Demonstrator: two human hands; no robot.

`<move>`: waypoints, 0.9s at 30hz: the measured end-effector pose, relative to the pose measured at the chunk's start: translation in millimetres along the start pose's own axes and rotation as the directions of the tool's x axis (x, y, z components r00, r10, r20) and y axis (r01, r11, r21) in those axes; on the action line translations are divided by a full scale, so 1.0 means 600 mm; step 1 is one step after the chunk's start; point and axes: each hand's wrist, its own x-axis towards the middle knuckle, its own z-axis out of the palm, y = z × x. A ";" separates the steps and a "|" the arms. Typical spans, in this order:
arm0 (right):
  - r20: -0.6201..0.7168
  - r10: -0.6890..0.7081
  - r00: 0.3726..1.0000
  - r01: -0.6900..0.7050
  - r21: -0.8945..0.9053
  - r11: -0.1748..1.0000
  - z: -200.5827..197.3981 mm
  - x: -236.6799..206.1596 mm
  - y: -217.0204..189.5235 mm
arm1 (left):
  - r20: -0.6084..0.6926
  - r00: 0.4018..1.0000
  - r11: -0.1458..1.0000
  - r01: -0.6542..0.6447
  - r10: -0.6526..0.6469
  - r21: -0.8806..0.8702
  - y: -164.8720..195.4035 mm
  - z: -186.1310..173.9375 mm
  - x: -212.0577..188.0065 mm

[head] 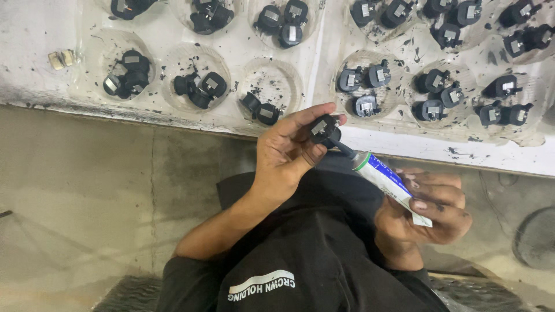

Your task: The person picks black plug-shaped components one at a time from a tray, squeezes adhesive from a tube onto each component, and places the treated component back into the tray. Near the end, the person wipes the adhesive tube nozzle with a cloth.

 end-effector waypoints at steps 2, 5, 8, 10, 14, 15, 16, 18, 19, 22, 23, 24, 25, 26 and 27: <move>-0.026 -0.035 0.999 0.034 -0.036 0.999 0.001 0.000 0.004 | -0.002 1.000 0.999 0.029 -0.029 -0.024 -0.003 0.002 -0.005; -0.114 -0.044 0.992 0.044 -0.002 0.999 0.003 0.003 0.013 | -0.058 0.987 0.988 0.153 -0.152 0.017 -0.007 0.004 -0.012; -0.204 -0.026 0.979 0.045 0.087 0.995 0.006 0.008 0.017 | 0.004 0.995 0.994 0.105 -0.105 -0.033 -0.013 0.006 -0.015; -0.179 -0.050 0.983 0.071 0.110 0.991 0.006 0.011 0.016 | 0.062 0.996 0.995 0.070 -0.066 -0.076 -0.017 0.007 -0.016; -0.105 -0.062 0.992 0.069 0.060 0.996 0.005 0.010 0.012 | 0.088 0.990 0.988 0.116 -0.107 -0.104 -0.024 0.007 -0.019; -0.125 -0.038 0.991 0.044 0.040 0.998 0.005 0.007 0.012 | 0.088 0.990 0.986 0.124 -0.115 -0.115 -0.025 0.006 -0.020; -0.130 -0.042 0.991 0.049 0.050 0.998 0.004 0.007 0.014 | 0.090 0.989 0.983 0.128 -0.117 -0.132 -0.026 0.005 -0.019; -0.140 -0.049 0.989 0.060 0.073 0.995 0.003 0.005 0.018 | 0.093 0.988 0.977 0.135 -0.121 -0.164 -0.028 0.003 -0.019; -0.137 -0.053 0.989 0.062 0.059 0.996 0.003 0.005 0.019 | 0.093 0.988 0.979 0.136 -0.123 -0.150 -0.028 0.002 -0.018; -0.123 -0.051 0.991 0.055 0.033 0.998 0.002 0.003 0.022 | 0.090 0.987 0.983 0.140 -0.129 -0.123 -0.029 -0.002 -0.017; -0.114 -0.042 0.993 0.046 0.037 0.998 0.002 0.002 0.021 | 0.089 0.988 0.983 0.140 -0.130 -0.122 -0.029 -0.003 -0.017; -0.106 -0.033 0.994 0.038 0.041 0.998 0.002 0.003 0.022 | 0.088 0.987 0.983 0.141 -0.131 -0.121 -0.029 -0.004 -0.016; -0.101 -0.046 0.994 0.050 0.033 0.998 0.002 0.003 0.022 | 0.087 0.987 0.981 0.145 -0.134 -0.128 -0.029 -0.005 -0.016; -0.094 -0.059 0.994 0.062 0.025 0.998 0.003 0.005 0.022 | 0.086 0.987 0.979 0.149 -0.138 -0.136 -0.030 -0.006 -0.016; -0.088 -0.072 0.993 0.074 0.017 0.997 0.003 0.006 0.022 | 0.086 0.986 0.978 0.153 -0.142 -0.143 -0.030 -0.007 -0.015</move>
